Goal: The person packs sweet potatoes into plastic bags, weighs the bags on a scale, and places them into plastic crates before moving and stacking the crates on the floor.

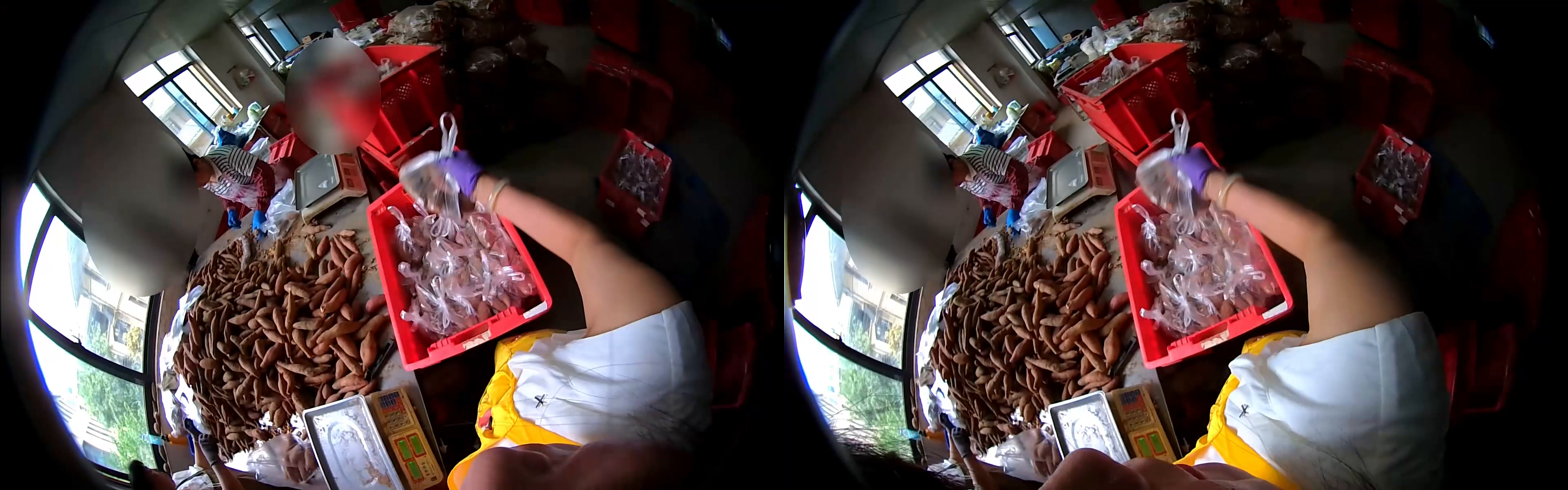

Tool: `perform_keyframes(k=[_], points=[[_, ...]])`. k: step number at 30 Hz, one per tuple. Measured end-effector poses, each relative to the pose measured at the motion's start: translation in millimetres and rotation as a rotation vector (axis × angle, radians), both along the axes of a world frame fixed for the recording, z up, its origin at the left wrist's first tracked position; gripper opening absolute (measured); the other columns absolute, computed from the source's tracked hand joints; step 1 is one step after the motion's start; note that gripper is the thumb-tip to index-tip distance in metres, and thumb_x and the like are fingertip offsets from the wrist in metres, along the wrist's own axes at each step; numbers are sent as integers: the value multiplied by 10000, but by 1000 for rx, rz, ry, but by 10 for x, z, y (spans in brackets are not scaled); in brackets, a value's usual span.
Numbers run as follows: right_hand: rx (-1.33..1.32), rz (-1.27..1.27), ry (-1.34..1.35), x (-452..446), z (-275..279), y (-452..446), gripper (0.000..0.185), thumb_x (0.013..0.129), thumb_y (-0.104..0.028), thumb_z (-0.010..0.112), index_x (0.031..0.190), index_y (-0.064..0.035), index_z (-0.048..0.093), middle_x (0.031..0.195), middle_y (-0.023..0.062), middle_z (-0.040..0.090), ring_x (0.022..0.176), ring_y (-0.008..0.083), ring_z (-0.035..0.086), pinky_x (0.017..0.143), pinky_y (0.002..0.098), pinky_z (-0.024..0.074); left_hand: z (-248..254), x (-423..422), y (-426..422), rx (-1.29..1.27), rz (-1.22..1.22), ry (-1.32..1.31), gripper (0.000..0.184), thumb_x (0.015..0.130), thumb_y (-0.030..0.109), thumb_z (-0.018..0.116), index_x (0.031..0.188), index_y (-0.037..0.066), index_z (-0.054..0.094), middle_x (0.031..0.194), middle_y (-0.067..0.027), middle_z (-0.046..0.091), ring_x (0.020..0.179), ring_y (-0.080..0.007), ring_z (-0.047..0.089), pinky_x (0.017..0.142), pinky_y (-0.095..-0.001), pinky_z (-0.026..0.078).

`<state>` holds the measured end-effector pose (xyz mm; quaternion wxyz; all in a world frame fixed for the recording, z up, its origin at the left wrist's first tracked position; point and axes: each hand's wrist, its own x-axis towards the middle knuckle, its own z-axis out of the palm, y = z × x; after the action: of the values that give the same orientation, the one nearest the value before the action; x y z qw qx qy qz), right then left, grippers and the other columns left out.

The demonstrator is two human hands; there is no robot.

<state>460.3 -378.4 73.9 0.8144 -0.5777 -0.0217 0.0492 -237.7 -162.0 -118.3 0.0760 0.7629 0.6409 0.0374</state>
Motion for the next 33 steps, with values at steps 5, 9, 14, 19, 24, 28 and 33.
perform_keyframes(k=[5,9,14,19,24,28,33], points=[[108,-436,-257,908,1003,-919,226,845,-230,662,959,-34,664,849,45,650,692,171,603,604,339,524,-63,-53,-146,-8,8,-23,311,879,263,513,957,31,704,863,-208,683,728,-340,639,660,-395,494],[304,-219,-416,1433,964,-1288,279,847,-199,647,1056,-18,617,918,100,669,756,216,642,685,366,538,-131,-865,-265,34,60,-60,322,879,266,515,985,29,706,870,-207,687,731,-338,640,668,-386,493],[416,166,-200,1376,426,-1180,302,881,-192,621,1107,3,583,957,110,662,810,225,649,713,354,554,485,-301,-617,-67,154,-147,311,843,209,506,1012,34,700,881,-212,683,751,-325,655,681,-378,493],[431,419,376,1035,-804,-411,200,925,-174,566,1044,-17,603,881,108,666,696,212,650,644,326,559,549,-188,-678,-48,185,-136,302,855,212,526,1033,41,700,902,-173,699,789,-306,667,713,-356,499],[167,413,276,807,-1632,216,214,897,-187,582,1032,-31,639,888,119,660,741,203,609,654,320,489,422,-380,-895,-24,210,-6,303,851,250,568,961,4,706,884,-160,703,786,-301,672,711,-352,516],[-171,227,139,998,-2041,651,408,827,-288,651,1091,22,638,978,146,675,821,202,622,767,333,480,503,-309,-1231,-38,273,21,314,843,282,568,923,15,713,874,-169,696,775,-320,667,681,-375,515],[-427,108,66,1499,-2332,1032,413,830,-236,680,1164,-13,587,1029,130,662,889,208,623,812,339,487,547,-424,-1511,-69,344,33,295,831,245,586,912,-14,699,849,-183,689,775,-319,666,686,-389,509]])
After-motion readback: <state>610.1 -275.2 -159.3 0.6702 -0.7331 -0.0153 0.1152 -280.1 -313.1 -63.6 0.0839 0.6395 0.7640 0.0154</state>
